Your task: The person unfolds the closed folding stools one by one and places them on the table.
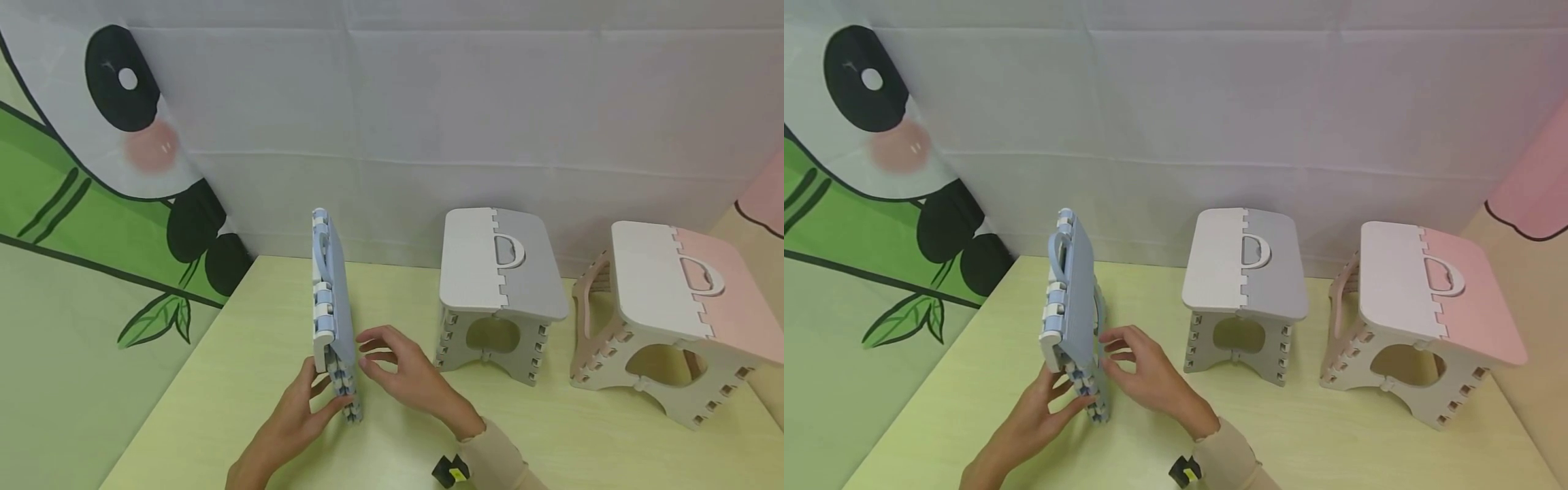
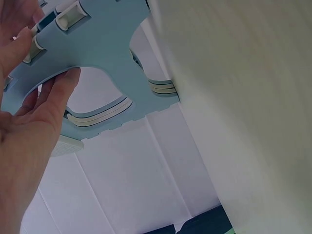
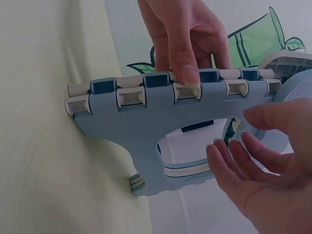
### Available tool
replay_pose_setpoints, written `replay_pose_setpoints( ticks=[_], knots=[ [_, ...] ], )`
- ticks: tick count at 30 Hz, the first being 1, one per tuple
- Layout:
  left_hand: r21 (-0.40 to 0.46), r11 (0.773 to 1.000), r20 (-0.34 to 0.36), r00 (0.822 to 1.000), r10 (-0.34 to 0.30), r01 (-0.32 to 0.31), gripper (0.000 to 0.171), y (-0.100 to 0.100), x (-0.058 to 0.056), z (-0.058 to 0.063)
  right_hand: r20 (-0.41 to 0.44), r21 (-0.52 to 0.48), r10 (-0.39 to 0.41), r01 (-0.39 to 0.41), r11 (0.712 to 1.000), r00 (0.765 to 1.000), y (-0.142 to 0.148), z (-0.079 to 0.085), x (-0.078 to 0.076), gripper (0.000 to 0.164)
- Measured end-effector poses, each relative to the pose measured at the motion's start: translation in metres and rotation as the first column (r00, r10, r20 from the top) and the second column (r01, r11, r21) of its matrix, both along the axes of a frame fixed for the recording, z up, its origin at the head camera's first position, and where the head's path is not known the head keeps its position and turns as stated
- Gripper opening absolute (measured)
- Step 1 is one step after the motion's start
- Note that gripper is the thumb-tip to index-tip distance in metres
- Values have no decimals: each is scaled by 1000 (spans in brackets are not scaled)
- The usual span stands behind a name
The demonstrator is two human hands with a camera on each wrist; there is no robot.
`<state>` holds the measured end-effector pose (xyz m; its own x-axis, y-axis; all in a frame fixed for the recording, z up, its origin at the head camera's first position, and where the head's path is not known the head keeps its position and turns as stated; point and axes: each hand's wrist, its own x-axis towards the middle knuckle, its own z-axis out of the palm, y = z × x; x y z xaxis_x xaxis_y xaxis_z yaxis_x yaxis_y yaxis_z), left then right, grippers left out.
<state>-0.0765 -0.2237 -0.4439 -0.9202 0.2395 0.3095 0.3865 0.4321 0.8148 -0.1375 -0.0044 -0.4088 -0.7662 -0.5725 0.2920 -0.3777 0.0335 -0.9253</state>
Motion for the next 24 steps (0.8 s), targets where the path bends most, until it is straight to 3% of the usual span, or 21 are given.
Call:
replay_pose_setpoints(
  ticks=[24],
  knots=[
    [9, 1000, -31, 999, -15, 15, 91, -2, -2, -3, 48, 12, 139, -140, 990, 989, -3, -11, 3, 42]
  ],
)
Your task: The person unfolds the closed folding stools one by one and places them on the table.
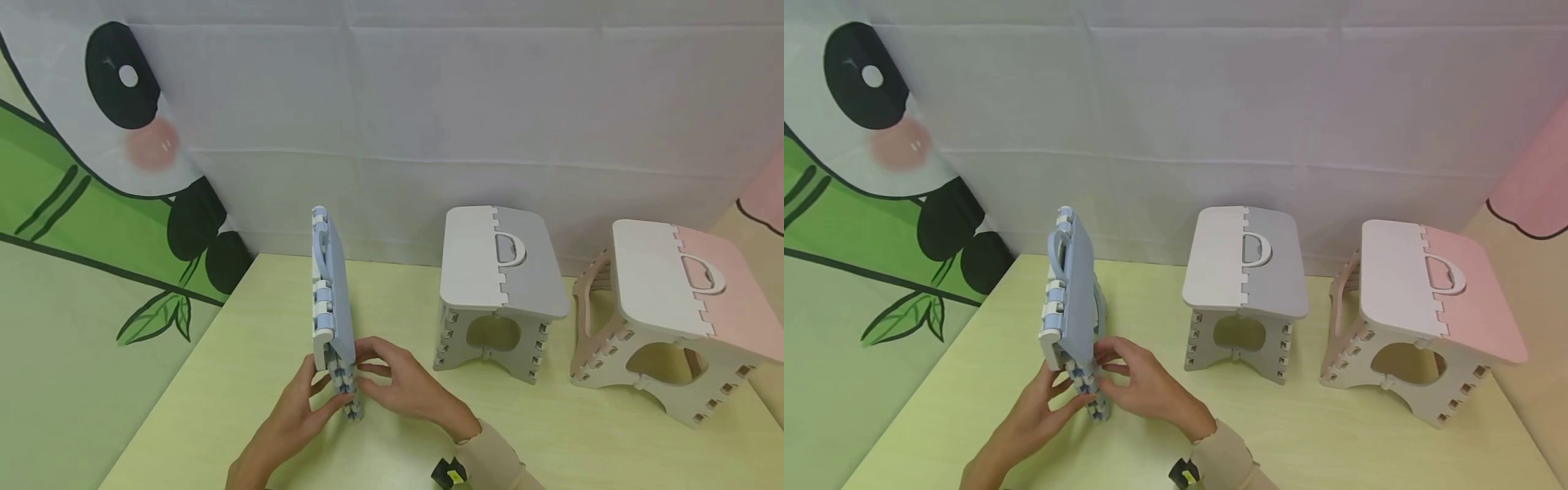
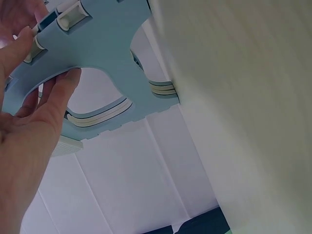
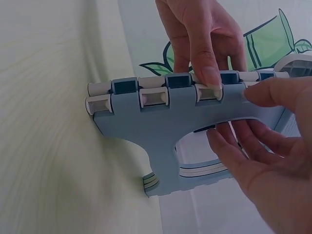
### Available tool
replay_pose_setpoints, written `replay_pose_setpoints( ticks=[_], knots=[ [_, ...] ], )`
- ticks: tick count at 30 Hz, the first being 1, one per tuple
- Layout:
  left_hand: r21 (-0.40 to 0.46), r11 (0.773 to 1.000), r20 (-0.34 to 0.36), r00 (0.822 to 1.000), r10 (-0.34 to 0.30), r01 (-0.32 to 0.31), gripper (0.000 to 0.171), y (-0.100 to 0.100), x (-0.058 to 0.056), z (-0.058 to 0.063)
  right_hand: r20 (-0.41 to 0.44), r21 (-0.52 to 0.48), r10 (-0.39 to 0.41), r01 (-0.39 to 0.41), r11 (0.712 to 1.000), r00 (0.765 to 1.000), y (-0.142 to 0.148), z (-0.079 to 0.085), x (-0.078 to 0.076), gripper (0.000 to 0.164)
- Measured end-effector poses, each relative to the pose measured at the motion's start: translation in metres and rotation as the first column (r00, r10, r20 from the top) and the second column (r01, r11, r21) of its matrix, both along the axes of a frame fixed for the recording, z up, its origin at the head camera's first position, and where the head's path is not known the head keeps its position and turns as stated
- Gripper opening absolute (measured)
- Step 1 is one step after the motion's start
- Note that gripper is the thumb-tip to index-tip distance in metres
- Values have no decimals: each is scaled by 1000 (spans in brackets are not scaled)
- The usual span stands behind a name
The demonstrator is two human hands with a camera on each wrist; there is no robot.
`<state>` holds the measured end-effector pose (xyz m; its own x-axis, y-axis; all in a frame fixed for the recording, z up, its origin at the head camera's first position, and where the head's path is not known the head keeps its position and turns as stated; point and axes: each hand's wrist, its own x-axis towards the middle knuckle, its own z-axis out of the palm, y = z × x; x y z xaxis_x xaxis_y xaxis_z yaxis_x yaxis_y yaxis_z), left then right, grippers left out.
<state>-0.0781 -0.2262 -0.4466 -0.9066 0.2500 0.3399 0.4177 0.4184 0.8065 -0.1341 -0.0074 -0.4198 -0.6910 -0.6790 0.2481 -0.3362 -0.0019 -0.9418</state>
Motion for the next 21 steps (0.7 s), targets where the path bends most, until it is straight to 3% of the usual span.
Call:
replay_pose_setpoints(
  ticks=[10, 21],
  knots=[
    [7, 1000, -2, 1000, 1, -1, 85, 0, 0, 0, -48, -56, 22, -25, 998, 999, -3, -2, 1, 52],
    [-1, 1000, -77, 997, 4, -4, 76, 0, 1, 0, -116, -81, -57, 47, 996, 992, -14, -11, 3, 54]
  ],
)
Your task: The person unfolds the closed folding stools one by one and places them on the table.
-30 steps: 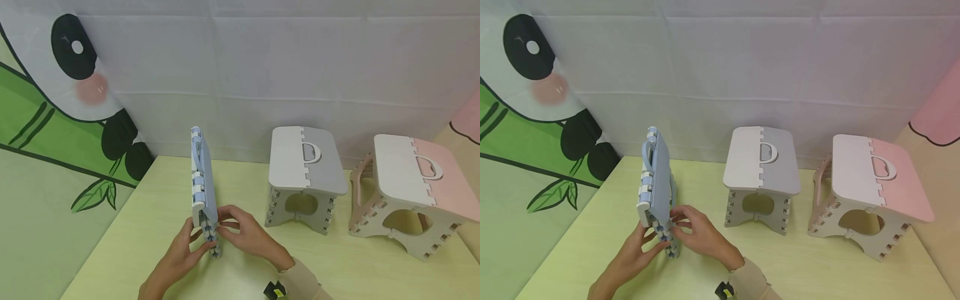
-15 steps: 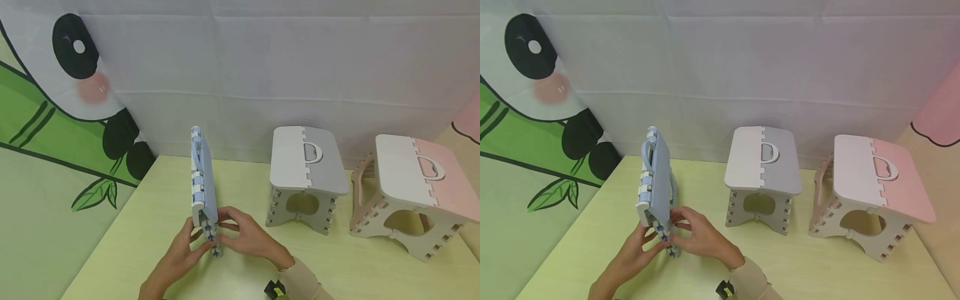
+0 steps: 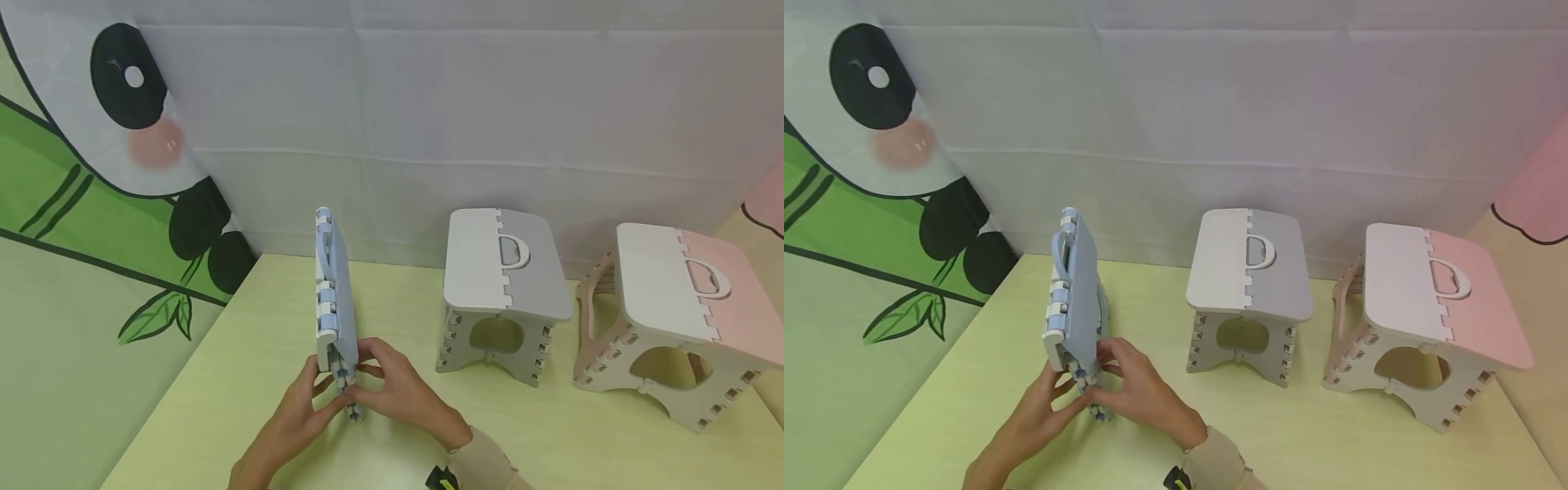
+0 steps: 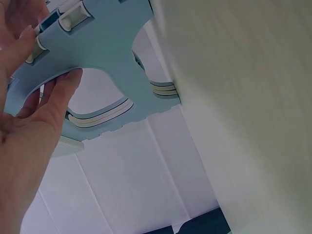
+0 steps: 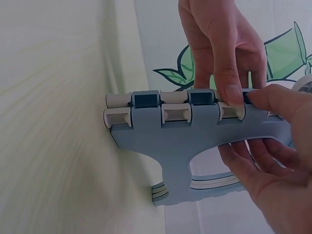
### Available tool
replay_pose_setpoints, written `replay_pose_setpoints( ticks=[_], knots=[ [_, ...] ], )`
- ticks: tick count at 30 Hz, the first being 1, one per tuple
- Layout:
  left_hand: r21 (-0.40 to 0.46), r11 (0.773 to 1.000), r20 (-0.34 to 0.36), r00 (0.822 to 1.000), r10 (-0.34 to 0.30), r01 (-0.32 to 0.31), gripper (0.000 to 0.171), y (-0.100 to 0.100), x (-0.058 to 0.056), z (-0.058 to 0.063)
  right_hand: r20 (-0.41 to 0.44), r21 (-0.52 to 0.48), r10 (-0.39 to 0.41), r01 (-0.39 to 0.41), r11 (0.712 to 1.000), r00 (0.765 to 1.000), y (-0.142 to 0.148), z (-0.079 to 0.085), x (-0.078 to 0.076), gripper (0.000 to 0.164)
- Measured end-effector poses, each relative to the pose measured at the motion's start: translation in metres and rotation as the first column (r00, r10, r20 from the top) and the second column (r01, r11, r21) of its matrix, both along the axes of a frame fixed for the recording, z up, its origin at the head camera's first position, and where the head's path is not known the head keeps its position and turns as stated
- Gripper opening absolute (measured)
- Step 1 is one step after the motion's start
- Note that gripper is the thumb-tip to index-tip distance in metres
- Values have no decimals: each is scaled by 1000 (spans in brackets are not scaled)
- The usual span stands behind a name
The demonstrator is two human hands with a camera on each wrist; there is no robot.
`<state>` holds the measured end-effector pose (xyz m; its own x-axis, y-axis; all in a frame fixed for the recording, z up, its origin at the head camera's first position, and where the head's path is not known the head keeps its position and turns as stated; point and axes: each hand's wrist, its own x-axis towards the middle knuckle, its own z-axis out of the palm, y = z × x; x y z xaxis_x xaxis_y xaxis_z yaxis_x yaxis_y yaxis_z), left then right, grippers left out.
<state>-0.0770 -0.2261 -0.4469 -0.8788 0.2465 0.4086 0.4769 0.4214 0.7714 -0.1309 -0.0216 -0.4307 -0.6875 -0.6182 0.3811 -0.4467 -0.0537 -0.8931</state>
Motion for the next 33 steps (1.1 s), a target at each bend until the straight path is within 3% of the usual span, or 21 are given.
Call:
replay_pose_setpoints(
  ticks=[12, 33],
  knots=[
    [-11, 1000, -37, 999, 4, -4, 71, -2, 1, 0, -11, 46, -18, 18, 999, 1000, 1, 5, 0, 55],
    [-31, 999, 31, 999, 35, -34, 70, -8, 5, 4, 39, 80, 0, -3, 997, 999, 13, 8, -5, 50]
  ],
)
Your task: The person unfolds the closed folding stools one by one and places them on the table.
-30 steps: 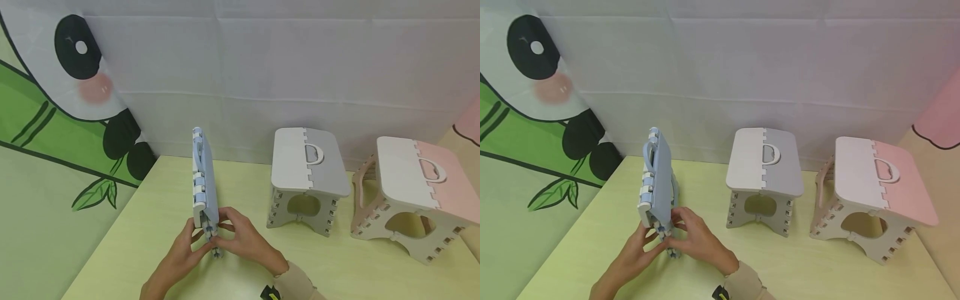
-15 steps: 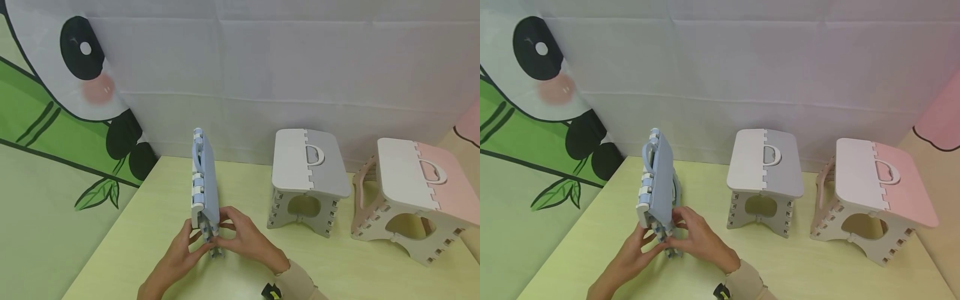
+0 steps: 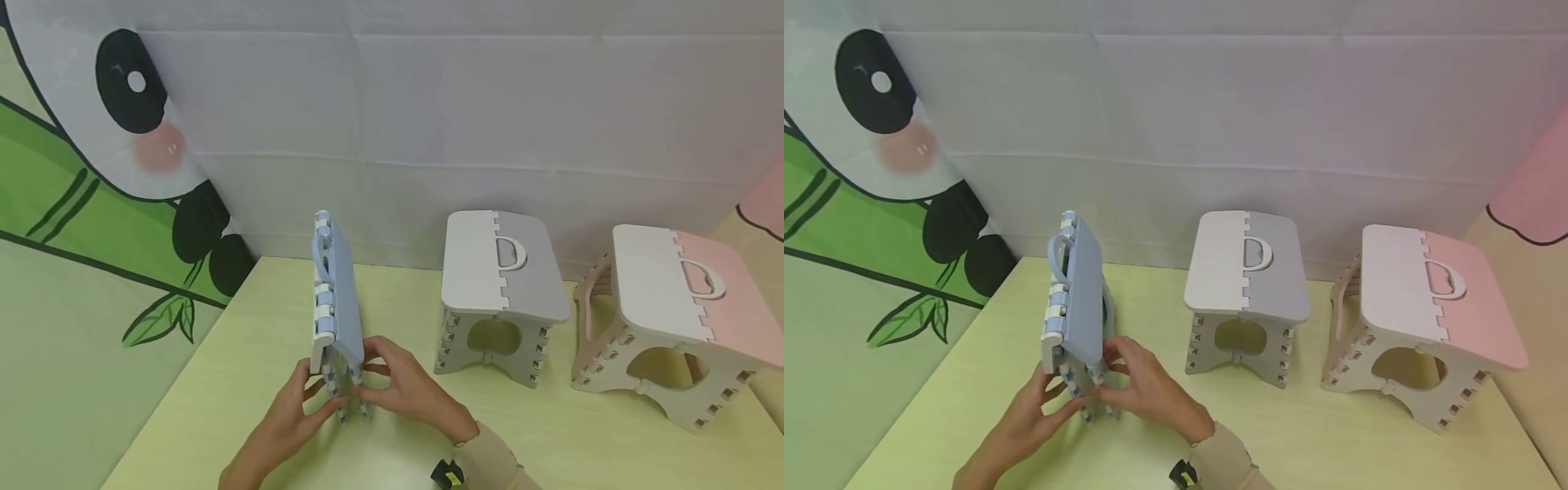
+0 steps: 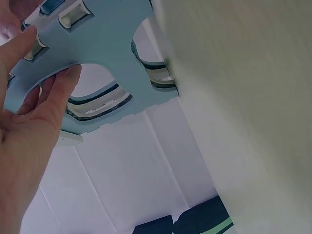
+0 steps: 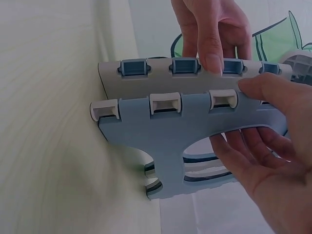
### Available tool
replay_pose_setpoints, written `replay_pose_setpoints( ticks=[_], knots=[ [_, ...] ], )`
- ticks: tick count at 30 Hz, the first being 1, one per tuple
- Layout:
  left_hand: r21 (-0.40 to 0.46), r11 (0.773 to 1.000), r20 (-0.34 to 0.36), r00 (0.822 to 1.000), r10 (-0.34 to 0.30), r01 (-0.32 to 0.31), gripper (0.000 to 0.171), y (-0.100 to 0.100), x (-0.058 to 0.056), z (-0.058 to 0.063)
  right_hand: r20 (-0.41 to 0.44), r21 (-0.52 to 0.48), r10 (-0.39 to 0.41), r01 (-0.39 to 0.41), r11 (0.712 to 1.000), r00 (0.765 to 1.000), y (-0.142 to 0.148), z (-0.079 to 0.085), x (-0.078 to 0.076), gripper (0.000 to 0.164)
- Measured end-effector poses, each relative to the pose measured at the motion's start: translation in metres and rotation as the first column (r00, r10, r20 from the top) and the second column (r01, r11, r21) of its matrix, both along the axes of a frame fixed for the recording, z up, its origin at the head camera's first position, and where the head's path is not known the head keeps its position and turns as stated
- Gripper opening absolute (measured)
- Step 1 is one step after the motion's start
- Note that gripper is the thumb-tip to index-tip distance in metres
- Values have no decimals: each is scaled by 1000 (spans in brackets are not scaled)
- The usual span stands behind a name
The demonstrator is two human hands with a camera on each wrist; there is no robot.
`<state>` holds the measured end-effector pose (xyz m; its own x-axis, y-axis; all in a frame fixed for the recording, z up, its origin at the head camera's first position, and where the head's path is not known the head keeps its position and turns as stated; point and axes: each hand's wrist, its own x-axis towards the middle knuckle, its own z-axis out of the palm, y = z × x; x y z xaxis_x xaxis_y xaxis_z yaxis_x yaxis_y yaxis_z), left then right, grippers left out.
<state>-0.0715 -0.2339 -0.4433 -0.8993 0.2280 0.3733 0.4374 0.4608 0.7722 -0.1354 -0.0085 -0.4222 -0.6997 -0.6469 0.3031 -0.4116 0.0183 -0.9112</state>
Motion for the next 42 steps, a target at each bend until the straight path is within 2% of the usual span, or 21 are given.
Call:
replay_pose_setpoints(
  ticks=[13, 33, 42],
  knots=[
    [-11, 1000, -75, 997, 2, -3, 70, -4, 0, 0, -4, -8, 9, -9, 1000, 1000, 3, 0, -2, 49],
    [-24, 999, -67, 997, 40, -41, 72, -12, 1, 0, -13, -13, 26, -27, 1000, 1000, 9, 1, -7, 51],
    [-29, 998, -97, 994, 48, -51, 70, -15, 1, -2, 1, -9, 34, -34, 999, 999, 12, 1, -9, 50]
  ],
)
